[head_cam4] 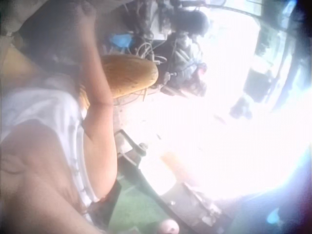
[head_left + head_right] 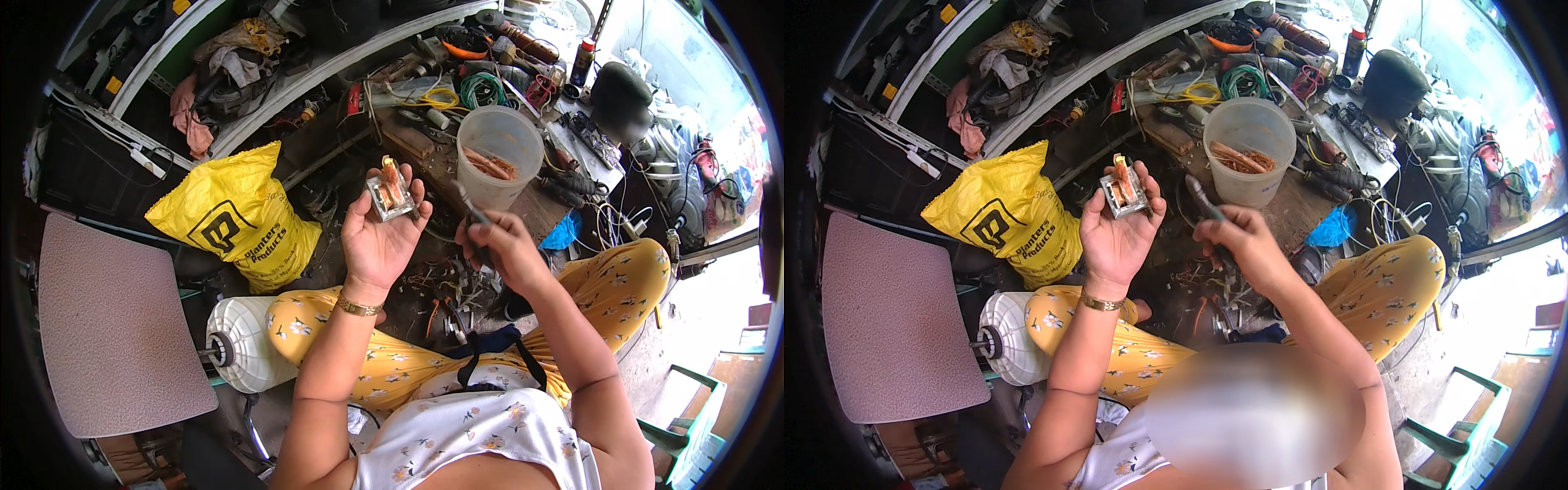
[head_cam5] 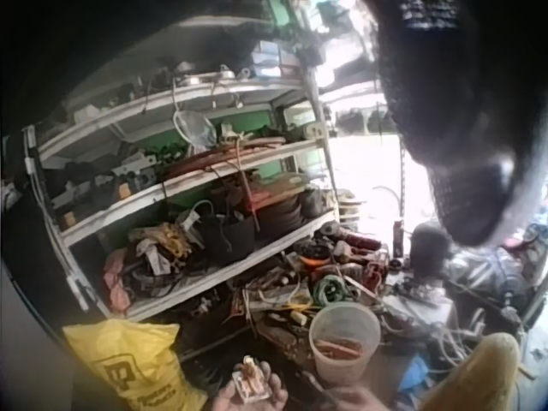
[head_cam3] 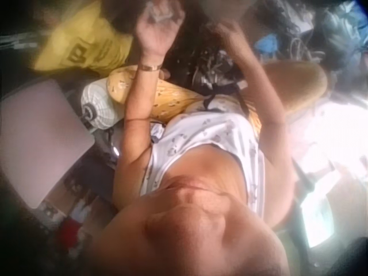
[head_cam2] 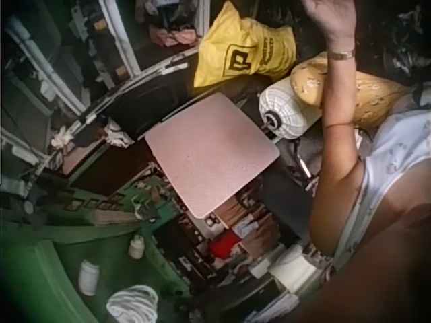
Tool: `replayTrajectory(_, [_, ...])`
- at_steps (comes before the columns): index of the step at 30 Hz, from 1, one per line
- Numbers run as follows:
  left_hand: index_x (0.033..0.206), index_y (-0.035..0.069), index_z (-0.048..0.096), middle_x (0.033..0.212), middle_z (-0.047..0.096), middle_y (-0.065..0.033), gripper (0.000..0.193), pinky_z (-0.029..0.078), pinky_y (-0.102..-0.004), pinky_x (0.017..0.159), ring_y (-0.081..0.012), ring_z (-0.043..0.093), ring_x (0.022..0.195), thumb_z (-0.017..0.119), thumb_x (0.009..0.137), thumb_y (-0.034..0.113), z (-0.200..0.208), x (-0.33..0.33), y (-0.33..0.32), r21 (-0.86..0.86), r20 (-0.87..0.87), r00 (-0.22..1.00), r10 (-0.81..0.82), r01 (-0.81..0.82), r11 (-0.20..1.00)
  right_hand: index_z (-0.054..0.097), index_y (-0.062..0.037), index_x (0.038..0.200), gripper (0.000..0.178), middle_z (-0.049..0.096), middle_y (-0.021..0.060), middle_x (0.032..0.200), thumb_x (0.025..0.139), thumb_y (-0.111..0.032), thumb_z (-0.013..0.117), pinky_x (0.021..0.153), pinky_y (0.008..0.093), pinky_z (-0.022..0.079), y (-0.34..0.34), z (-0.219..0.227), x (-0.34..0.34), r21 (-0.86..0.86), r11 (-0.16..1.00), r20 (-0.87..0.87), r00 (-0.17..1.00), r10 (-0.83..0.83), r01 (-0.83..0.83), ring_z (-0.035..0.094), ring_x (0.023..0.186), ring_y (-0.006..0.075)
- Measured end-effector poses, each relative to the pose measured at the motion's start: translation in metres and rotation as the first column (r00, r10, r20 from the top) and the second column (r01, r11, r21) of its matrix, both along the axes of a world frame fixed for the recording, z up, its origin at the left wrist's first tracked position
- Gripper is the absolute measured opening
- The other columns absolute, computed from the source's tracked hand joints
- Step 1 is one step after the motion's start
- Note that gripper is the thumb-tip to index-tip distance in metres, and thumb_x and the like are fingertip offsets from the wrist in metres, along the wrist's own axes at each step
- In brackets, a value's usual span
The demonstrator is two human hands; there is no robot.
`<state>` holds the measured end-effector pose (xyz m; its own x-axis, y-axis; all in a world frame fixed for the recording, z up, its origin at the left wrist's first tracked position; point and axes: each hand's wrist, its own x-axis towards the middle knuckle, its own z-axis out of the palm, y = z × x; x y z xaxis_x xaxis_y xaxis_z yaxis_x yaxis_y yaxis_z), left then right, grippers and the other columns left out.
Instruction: The person works on a small electronic component by hand, using a pair of pliers to adjust internal parts and applying a substance from a container.
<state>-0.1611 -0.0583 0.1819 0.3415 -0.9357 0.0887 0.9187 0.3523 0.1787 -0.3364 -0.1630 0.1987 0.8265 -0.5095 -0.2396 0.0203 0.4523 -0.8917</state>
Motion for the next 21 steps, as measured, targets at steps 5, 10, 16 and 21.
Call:
replayTrajectory(5, [0.117,0.021,0.061,0.128,0.059,-0.0073,0.025,0.043,-0.0485,0.099,-0.0262,0.057,0.113,0.051,0.099,0.035,-0.002,0.0,0.0,-0.01,-0.007,1.0,-0.008,0.008,1.0,0.052,0.0011,0.091,0.017,0.046,0.0155,0.097,0.076,0.001,0.061,0.073,0.0382,0.044,0.019,0.0,-0.006,-0.78,0.617,-0.088,0.995,0.05,-0.1,0.052,0.089,0.0302])
replayTrajectory(10, [0.11,0.023,0.065,0.125,0.06,-0.007,0.021,0.041,-0.0459,0.098,-0.0274,0.058,0.106,0.052,0.097,0.034,-0.003,0.007,0.001,0.085,0.045,0.997,0.057,-0.061,0.994,0.056,-0.0009,0.095,0.027,0.054,0.015,0.106,0.068,0.001,0.06,0.081,0.0434,0.045,0.032,0.014,-0.003,-0.961,0.257,-0.12,0.992,-0.048,-0.104,0.054,0.097,0.034])
replayTrajectory(16, [0.107,0.016,0.063,0.106,0.066,-0.0076,0.029,0.038,-0.0572,0.107,-0.0262,0.064,0.093,0.058,0.08,0.022,-0.003,0.018,0.001,0.098,0.116,0.986,0.12,-0.131,0.987,0.061,-0.0031,0.096,0.028,0.059,0.011,0.116,0.069,-0.004,0.063,0.082,0.0397,0.046,0.038,0.019,-0.002,-0.989,0.074,-0.144,0.971,-0.191,-0.132,0.057,0.098,0.0289])
replayTrajectory(21, [0.116,0.012,0.059,0.099,0.061,-0.0097,0.046,0.035,-0.0591,0.11,-0.0261,0.061,0.089,0.054,0.072,0.023,-0.003,0.011,0.001,0.168,0.138,0.98,0.145,-0.167,0.972,0.063,-0.0033,0.089,0.02,0.06,0.0116,0.116,0.07,-0.007,0.063,0.077,0.0395,0.047,0.047,0.02,0.006,-0.98,0.058,-0.201,0.953,-0.227,-0.192,0.058,0.093,0.0292])
